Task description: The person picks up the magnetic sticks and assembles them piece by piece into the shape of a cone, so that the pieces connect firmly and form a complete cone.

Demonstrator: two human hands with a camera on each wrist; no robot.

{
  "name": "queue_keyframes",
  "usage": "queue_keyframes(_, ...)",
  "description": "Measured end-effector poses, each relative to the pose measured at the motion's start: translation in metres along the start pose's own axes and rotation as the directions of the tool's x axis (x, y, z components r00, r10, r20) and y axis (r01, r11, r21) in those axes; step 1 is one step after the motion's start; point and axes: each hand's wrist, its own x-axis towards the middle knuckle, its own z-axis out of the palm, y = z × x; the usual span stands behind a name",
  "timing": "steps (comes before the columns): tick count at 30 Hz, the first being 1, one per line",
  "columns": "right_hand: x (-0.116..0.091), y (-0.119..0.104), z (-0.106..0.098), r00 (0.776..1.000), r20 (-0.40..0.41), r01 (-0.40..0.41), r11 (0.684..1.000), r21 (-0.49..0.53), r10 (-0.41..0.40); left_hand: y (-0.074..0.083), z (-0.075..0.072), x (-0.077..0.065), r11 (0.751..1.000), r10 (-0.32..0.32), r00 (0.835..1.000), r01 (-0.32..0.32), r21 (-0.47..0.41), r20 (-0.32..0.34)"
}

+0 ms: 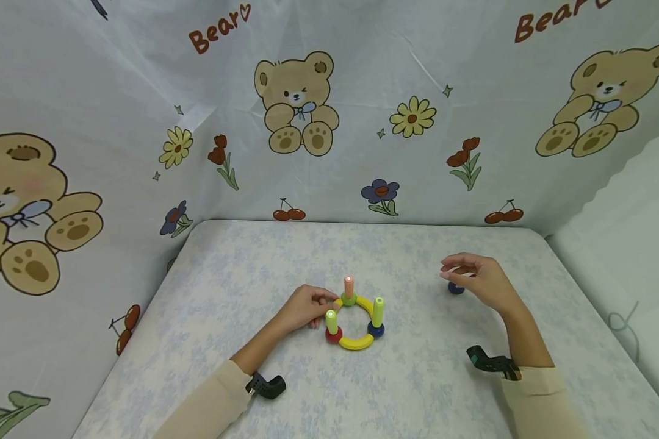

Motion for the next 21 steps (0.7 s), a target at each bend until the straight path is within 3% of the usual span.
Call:
queue_keyframes(5, -0.001, 0.013, -0.009, 0.999, -0.038, -0.004, 0.999, -0.033, 0.003, 0.001, 0.000, -0.001, 1.000, -0.003, 1.000, 0.004, -0.002, 0.004)
queue_keyframes(14, -0.004, 0.032, -0.019, 0.997, -0.081, -0.002, 1.000, 0.000, 0.002, 0.002, 0.000, 0.000, 1.000, -0.005, 1.000, 0.005, -0.002, -0.001)
queue_keyframes(21, -0.006, 0.044, -0.020, 0.994, -0.098, -0.050, 0.998, -0.024, 0.047, 0.003, 0.000, -0.001, 1.000, -0.003, 1.000, 0.003, 0.000, 0.002)
